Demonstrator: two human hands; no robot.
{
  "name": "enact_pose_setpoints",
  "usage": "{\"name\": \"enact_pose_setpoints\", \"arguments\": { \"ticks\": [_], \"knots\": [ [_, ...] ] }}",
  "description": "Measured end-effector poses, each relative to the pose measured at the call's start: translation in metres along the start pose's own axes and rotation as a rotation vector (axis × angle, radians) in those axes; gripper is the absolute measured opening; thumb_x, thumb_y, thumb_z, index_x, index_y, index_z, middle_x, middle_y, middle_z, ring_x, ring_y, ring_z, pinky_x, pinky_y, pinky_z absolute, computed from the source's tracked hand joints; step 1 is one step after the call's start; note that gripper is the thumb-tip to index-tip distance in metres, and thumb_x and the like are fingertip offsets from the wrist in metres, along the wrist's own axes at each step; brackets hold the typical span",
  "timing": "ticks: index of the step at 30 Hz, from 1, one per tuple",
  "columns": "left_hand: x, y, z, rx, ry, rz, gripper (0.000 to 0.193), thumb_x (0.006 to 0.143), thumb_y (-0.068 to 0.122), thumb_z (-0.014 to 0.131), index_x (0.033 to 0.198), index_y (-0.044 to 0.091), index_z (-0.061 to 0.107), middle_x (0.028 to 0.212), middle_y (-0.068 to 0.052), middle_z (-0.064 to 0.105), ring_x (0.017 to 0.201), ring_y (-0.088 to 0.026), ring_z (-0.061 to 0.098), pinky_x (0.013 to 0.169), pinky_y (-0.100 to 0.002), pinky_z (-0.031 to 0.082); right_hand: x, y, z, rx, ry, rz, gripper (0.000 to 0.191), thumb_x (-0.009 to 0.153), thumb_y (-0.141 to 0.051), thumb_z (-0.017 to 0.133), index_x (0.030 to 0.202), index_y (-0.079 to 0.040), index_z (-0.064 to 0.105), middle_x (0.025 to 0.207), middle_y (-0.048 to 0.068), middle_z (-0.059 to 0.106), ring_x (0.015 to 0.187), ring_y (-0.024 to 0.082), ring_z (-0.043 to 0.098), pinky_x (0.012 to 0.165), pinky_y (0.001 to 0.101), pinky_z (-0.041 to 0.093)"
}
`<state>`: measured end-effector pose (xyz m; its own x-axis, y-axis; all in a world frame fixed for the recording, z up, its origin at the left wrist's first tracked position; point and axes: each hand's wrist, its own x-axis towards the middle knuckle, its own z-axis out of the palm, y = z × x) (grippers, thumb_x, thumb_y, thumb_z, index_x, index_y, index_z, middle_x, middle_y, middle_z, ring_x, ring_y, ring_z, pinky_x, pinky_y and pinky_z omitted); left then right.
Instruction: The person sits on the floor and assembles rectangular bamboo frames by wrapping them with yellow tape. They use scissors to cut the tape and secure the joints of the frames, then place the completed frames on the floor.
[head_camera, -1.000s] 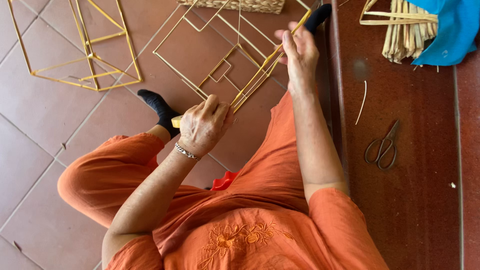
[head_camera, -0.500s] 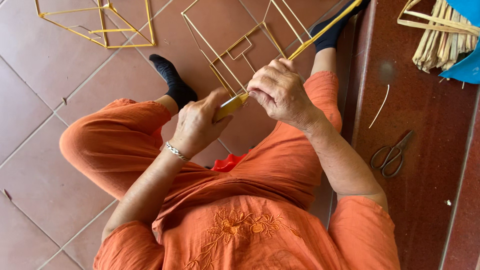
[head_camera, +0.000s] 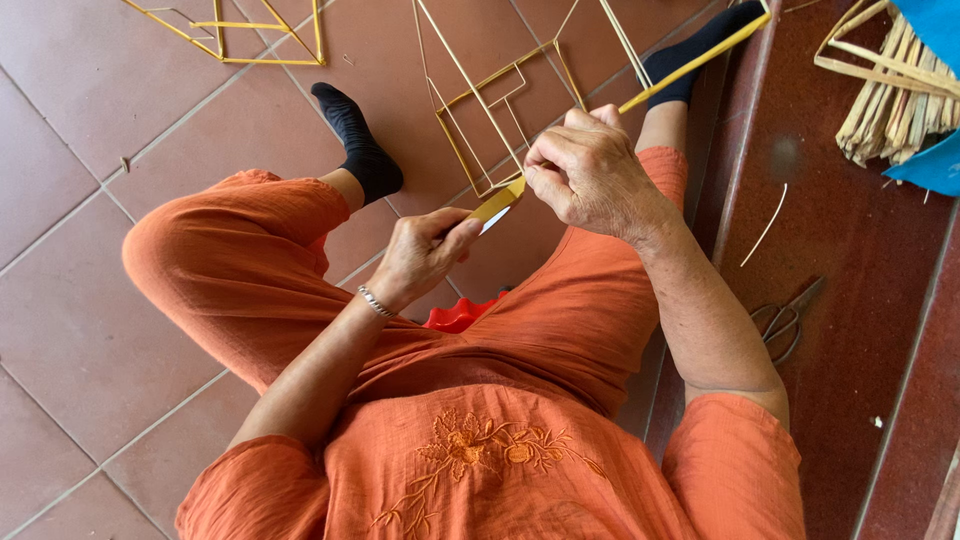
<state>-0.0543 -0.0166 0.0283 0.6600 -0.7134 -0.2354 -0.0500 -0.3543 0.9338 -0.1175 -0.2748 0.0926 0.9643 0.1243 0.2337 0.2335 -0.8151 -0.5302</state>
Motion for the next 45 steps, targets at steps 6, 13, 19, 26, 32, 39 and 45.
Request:
{"name": "enact_pose_setpoints", "arguments": {
  "ticks": [6,13,19,26,32,39,45],
  "knots": [
    [0.03,-0.025,0.017,0.065,0.021,-0.103,0.039,0.096,0.038,0.067,0.104,0.002,0.078,0.066,-0.007,0.07,0.056,-0.01,0.065,0.053,-0.028,0.053,0.009,-0.001,0.006,-0.01,0.05,-0.017,0.022,0.092,-0.023,0.084,0.081,-0.013,0.067,0.074,-0.005,0.063,0.075,0.015,0.055,0.09,0.0373,0.038],
    [0.053,-0.028,-0.018,-0.372,-0.16,-0.146,0.063,0.1,0.054,0.057,0.096,-0.005,0.077,0.078,-0.004,0.075,0.071,-0.012,0.069,0.065,-0.028,0.053,0.026,0.026,-0.002,0.063,0.228,0.041,0.024,0.095,-0.012,0.084,0.08,-0.009,0.065,0.071,-0.001,0.056,0.071,0.017,0.051,0.078,0.0383,0.042],
    [0.069,0.043,-0.061,-0.429,-0.238,0.239,0.055,0.108,0.045,0.054,0.13,-0.004,0.067,0.098,-0.008,0.074,0.096,-0.014,0.07,0.092,-0.03,0.055,0.021,0.085,-0.028,0.707,0.619,0.267,0.016,0.102,-0.005,0.078,0.092,-0.006,0.065,0.083,0.002,0.065,0.071,0.008,0.056,0.066,0.0258,0.049],
    [0.102,0.092,-0.027,-0.251,-0.398,0.219,0.046,0.105,0.032,0.054,0.134,-0.002,0.066,0.084,-0.005,0.073,0.077,-0.009,0.062,0.071,-0.028,0.05,-0.046,0.144,0.0,1.034,0.96,0.441,0.016,0.092,-0.003,0.072,0.08,-0.01,0.063,0.076,0.001,0.061,0.073,0.012,0.055,0.073,0.0276,0.05],
    [0.115,0.071,0.012,-0.196,-0.405,-0.047,0.044,0.1,0.033,0.062,0.129,0.001,0.069,0.075,-0.001,0.069,0.067,-0.005,0.062,0.06,-0.023,0.049,-0.1,0.176,0.084,1.322,1.061,0.535,0.017,0.095,-0.013,0.077,0.086,-0.011,0.062,0.075,-0.001,0.058,0.072,0.01,0.05,0.077,0.0231,0.044],
    [0.12,0.047,0.037,0.12,-0.404,-0.024,0.036,0.095,0.036,0.071,0.102,0.0,0.076,0.07,-0.003,0.073,0.061,-0.007,0.068,0.054,-0.023,0.055,-0.148,0.175,0.092,0.914,0.913,0.691,0.028,0.097,-0.024,0.085,0.09,-0.008,0.064,0.084,-0.001,0.063,0.077,0.007,0.054,0.073,0.0231,0.049],
    [0.12,0.03,0.008,0.195,-0.331,-0.127,0.042,0.094,0.038,0.073,0.088,-0.003,0.077,0.064,-0.006,0.069,0.057,-0.01,0.067,0.052,-0.026,0.052,-0.157,0.167,0.09,0.704,0.86,0.725,0.034,0.097,-0.034,0.083,0.094,-0.006,0.064,0.09,0.007,0.073,0.084,0.011,0.07,0.079,0.0244,0.057]
  ]
}}
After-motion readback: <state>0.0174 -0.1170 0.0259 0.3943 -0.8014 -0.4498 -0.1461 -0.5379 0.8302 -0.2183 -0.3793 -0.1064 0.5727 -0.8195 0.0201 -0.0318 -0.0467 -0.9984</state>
